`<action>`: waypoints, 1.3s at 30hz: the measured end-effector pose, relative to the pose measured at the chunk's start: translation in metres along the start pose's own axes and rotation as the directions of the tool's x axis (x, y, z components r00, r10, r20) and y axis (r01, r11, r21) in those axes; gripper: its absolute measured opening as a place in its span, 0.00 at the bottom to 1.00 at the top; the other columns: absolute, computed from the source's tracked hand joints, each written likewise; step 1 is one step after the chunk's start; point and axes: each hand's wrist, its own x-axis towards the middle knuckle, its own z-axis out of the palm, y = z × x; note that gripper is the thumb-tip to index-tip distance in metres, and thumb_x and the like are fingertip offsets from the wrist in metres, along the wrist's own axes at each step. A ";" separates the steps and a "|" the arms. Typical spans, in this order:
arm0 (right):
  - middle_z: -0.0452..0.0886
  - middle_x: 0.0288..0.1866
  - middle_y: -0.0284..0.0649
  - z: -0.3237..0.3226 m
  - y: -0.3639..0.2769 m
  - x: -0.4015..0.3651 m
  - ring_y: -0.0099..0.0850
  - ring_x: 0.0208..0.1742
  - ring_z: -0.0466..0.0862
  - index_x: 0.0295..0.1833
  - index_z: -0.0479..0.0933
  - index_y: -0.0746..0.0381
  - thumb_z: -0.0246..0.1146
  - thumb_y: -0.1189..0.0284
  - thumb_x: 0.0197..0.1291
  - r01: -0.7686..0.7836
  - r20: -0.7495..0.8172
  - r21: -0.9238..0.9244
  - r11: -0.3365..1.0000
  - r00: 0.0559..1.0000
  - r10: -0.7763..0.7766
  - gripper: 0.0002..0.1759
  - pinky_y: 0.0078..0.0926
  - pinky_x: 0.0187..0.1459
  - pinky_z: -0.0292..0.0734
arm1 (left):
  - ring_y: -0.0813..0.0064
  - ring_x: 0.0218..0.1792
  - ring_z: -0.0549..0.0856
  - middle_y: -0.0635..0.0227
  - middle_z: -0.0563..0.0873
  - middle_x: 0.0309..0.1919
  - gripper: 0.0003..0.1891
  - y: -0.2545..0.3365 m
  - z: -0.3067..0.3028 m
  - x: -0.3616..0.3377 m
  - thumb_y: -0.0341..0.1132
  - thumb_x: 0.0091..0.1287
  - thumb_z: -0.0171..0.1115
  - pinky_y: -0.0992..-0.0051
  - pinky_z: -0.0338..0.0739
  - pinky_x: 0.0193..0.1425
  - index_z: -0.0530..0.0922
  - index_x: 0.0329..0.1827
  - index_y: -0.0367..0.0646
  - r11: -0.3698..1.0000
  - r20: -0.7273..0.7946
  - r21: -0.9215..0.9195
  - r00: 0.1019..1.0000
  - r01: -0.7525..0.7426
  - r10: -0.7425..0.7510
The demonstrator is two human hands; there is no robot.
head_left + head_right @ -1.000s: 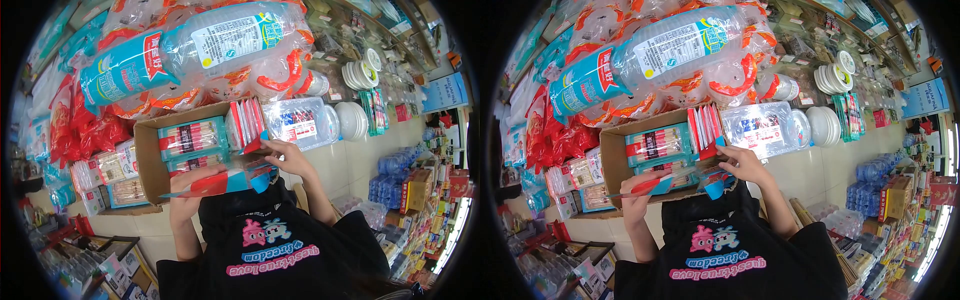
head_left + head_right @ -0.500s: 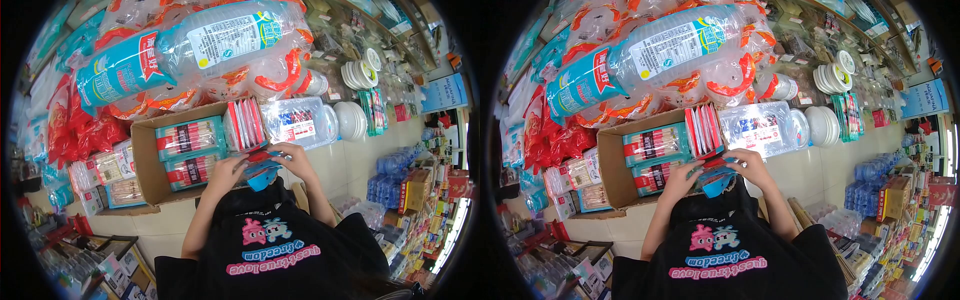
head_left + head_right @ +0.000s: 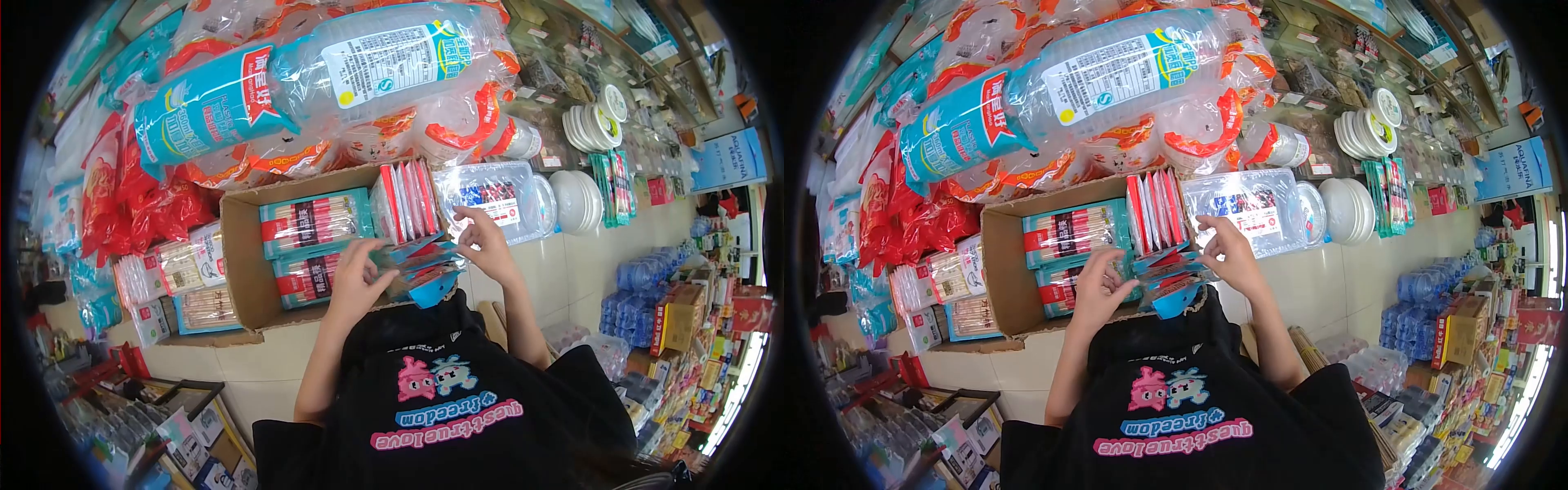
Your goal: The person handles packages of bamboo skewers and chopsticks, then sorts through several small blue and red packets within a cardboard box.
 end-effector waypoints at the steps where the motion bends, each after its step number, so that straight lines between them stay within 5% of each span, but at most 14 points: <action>1: 0.75 0.49 0.40 -0.001 -0.002 0.000 0.22 0.32 0.80 0.57 0.71 0.64 0.66 0.89 0.42 -0.039 0.024 -0.007 0.999 0.999 0.039 0.31 0.17 0.35 0.76 | 0.81 0.29 0.80 0.64 0.80 0.42 0.16 -0.001 0.001 -0.001 0.24 0.54 0.68 0.81 0.77 0.33 0.77 0.47 0.37 0.999 0.010 -0.030 1.000 -0.020 0.020; 10: 0.79 0.43 0.37 0.004 0.007 -0.001 0.20 0.34 0.80 0.58 0.71 0.65 0.65 0.90 0.43 -0.012 0.061 0.040 0.999 0.998 0.010 0.31 0.18 0.39 0.79 | 0.80 0.30 0.81 0.64 0.81 0.41 0.13 -0.007 0.015 -0.006 0.22 0.56 0.65 0.81 0.77 0.32 0.80 0.45 0.37 0.991 0.038 -0.084 0.993 -0.104 0.108; 19: 0.82 0.32 0.37 -0.002 0.004 -0.002 0.24 0.35 0.82 0.32 0.79 0.68 0.65 0.85 0.49 -0.004 0.068 -0.028 1.000 0.998 0.005 0.04 0.20 0.40 0.80 | 0.81 0.26 0.79 0.68 0.81 0.35 0.06 0.000 0.010 -0.007 0.23 0.54 0.67 0.81 0.72 0.27 0.83 0.35 0.40 0.982 -0.054 0.062 0.982 -0.180 0.183; 24: 0.81 0.34 0.36 -0.001 0.004 0.000 0.23 0.38 0.82 0.34 0.79 0.68 0.64 0.86 0.49 0.047 0.100 -0.104 0.993 0.994 -0.036 0.06 0.20 0.41 0.78 | 0.79 0.25 0.79 0.68 0.80 0.36 0.07 -0.013 0.009 -0.009 0.23 0.53 0.67 0.80 0.72 0.26 0.83 0.35 0.42 0.914 -0.023 0.217 0.934 -0.343 0.356; 30: 0.81 0.40 0.36 -0.005 0.021 -0.002 0.22 0.41 0.82 0.42 0.76 0.66 0.63 0.87 0.52 -0.082 0.064 0.017 0.997 0.995 0.080 0.11 0.19 0.40 0.78 | 0.74 0.28 0.81 0.66 0.81 0.43 0.14 -0.003 0.014 -0.017 0.27 0.54 0.67 0.75 0.76 0.31 0.79 0.44 0.42 0.986 -0.142 0.137 0.984 -0.092 0.111; 39: 0.82 0.41 0.36 -0.008 0.020 -0.005 0.22 0.37 0.82 0.51 0.77 0.63 0.64 0.80 0.55 -0.080 0.009 0.076 0.994 0.997 0.079 0.16 0.18 0.36 0.77 | 0.76 0.29 0.81 0.65 0.81 0.46 0.13 -0.009 0.009 -0.015 0.28 0.57 0.66 0.76 0.76 0.30 0.80 0.45 0.41 0.997 -0.075 0.035 0.994 -0.074 0.077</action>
